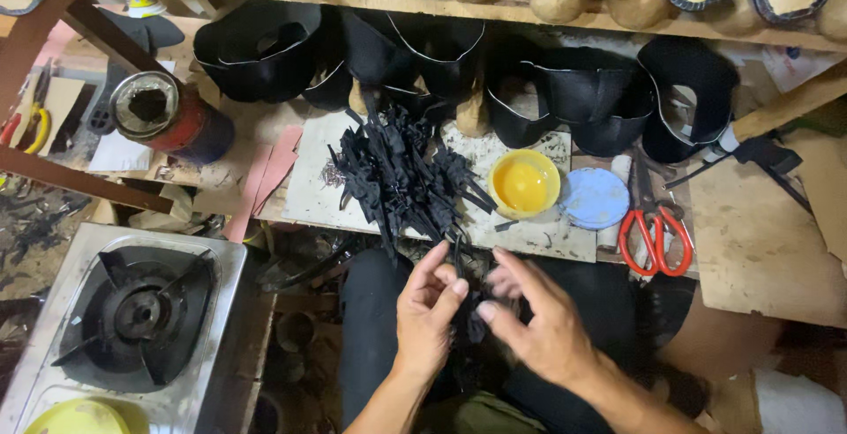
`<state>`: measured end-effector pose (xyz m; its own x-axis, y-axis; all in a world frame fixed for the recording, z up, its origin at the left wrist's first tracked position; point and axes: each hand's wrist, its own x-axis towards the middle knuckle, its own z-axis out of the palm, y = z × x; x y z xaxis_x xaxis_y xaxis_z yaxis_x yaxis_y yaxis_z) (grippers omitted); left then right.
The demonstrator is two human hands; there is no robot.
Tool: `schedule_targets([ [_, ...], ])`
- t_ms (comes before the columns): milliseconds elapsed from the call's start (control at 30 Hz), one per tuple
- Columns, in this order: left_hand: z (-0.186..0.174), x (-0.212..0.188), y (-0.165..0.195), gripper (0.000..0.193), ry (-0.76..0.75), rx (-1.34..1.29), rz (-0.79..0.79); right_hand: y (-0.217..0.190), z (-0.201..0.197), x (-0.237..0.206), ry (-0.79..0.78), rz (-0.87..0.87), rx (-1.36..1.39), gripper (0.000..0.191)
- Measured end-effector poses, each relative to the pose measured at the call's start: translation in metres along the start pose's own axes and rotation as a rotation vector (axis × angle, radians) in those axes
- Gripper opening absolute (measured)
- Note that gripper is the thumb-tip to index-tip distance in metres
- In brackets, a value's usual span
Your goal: The person sits at a workbench assembling black fabric shoe strap components. They pick up cut straps, dip the ends into a bowl of glue, fold and press the ends together by hand, and set the finished pieces in a pile on the bench, repeating the cycle.
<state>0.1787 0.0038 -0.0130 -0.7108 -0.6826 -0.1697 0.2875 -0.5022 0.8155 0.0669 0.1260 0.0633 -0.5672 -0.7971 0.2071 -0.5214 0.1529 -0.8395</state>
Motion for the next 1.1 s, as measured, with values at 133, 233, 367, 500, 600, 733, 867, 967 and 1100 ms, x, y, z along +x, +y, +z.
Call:
schedule_targets([
  [133,0.007,0.004,0.003,0.051,-0.006,-0.004,-0.026,0.003,0.014,-0.004,-0.09,0.334,0.161,0.092],
  [233,0.002,0.002,0.009,0.046,-0.124,0.017,-0.136,0.009,0.009,0.003,0.01,0.294,0.202,0.091],
  [367,-0.011,-0.003,0.008,0.016,-0.319,0.168,-0.328,0.011,-0.004,0.012,0.01,0.302,0.202,0.093],
  [500,-0.022,-0.002,0.001,0.007,-0.286,0.273,-0.422,0.007,-0.012,0.024,-0.131,0.284,0.041,0.088],
  [600,-0.025,0.004,0.0,0.003,-0.27,0.145,-0.353,0.011,-0.026,0.048,0.025,-0.106,-0.263,0.066],
  [733,-0.024,0.007,0.005,0.004,-0.162,0.058,-0.413,0.024,-0.044,0.085,0.074,-0.177,-0.746,0.063],
  [867,-0.023,0.008,0.009,0.004,-0.172,-0.047,-0.405,0.034,-0.053,0.094,-0.067,-0.141,-0.816,0.065],
  [967,-0.027,0.012,0.01,0.004,-0.17,-0.07,-0.383,0.039,-0.056,0.091,-0.013,-0.203,-0.762,0.06],
  [1100,-0.026,0.019,0.003,0.006,-0.138,0.013,-0.452,0.046,-0.052,0.098,-0.022,-0.231,-0.78,0.07],
])
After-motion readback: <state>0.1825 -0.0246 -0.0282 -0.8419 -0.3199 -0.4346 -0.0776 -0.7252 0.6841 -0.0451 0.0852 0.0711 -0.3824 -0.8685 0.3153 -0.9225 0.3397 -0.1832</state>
